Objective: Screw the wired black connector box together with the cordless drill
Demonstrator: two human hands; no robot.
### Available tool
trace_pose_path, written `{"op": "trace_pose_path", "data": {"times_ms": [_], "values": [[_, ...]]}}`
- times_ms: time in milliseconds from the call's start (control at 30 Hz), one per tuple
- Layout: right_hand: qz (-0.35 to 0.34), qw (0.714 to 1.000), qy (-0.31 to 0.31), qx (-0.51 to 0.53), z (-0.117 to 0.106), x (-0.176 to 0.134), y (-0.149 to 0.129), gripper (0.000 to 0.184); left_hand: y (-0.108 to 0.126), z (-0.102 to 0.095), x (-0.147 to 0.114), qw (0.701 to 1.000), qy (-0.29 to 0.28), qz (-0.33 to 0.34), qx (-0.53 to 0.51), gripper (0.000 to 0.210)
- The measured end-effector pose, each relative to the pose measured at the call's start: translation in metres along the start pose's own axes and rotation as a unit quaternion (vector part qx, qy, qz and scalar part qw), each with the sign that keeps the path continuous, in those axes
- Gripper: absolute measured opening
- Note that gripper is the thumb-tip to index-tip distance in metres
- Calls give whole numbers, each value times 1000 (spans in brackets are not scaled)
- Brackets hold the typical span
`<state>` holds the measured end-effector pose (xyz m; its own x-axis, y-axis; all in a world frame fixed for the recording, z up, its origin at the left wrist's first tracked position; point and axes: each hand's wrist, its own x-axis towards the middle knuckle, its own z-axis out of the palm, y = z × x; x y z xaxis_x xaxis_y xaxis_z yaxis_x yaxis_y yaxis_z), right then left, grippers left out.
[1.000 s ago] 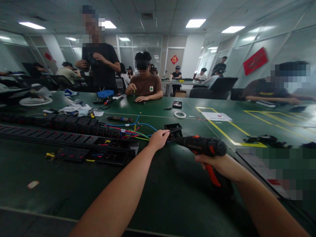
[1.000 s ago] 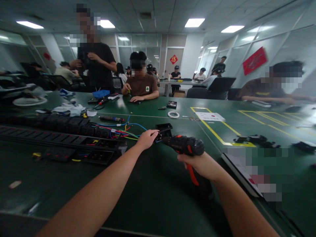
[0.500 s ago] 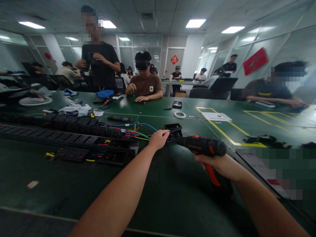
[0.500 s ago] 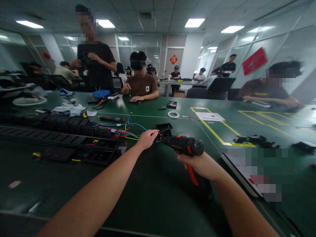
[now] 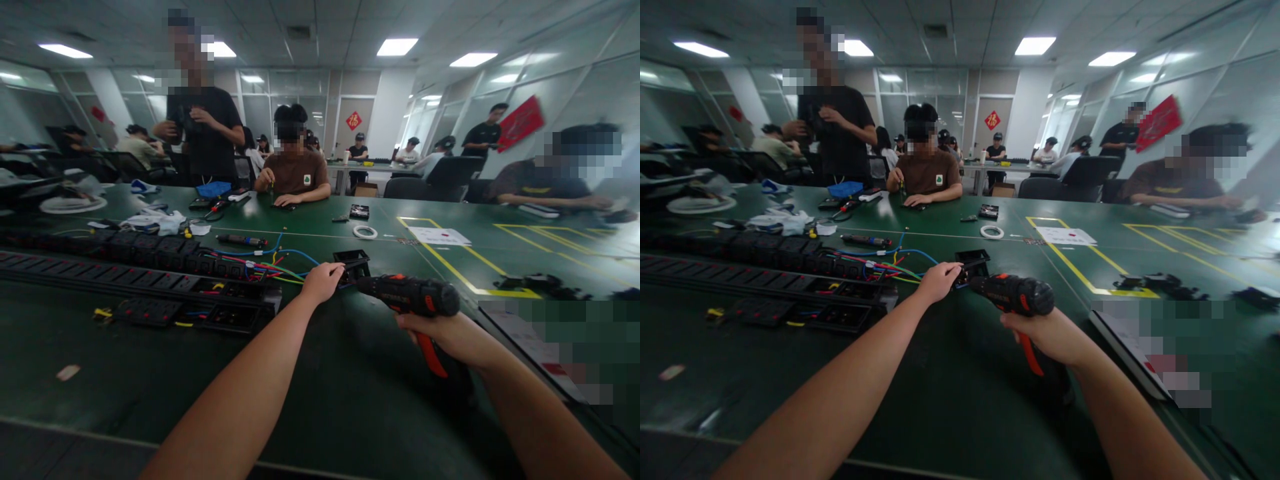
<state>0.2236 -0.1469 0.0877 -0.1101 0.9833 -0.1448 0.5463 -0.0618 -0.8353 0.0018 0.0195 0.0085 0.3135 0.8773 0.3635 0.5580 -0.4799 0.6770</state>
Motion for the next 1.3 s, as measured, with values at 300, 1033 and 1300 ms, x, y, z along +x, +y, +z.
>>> {"op": "trace_pose_path", "data": {"times_ms": [300, 1033, 1300], "values": [[9, 1000, 14, 13, 0, 0, 0, 33, -2, 1, 0, 1000, 9, 5, -3, 40], [-12, 999, 6, 38, 2, 1, 4, 39, -1, 0, -1, 1000, 4, 0, -8, 41], [-7, 1000, 3, 3, -1, 2, 7, 36, -3, 1, 0, 1000, 8, 9, -8, 41]]}}
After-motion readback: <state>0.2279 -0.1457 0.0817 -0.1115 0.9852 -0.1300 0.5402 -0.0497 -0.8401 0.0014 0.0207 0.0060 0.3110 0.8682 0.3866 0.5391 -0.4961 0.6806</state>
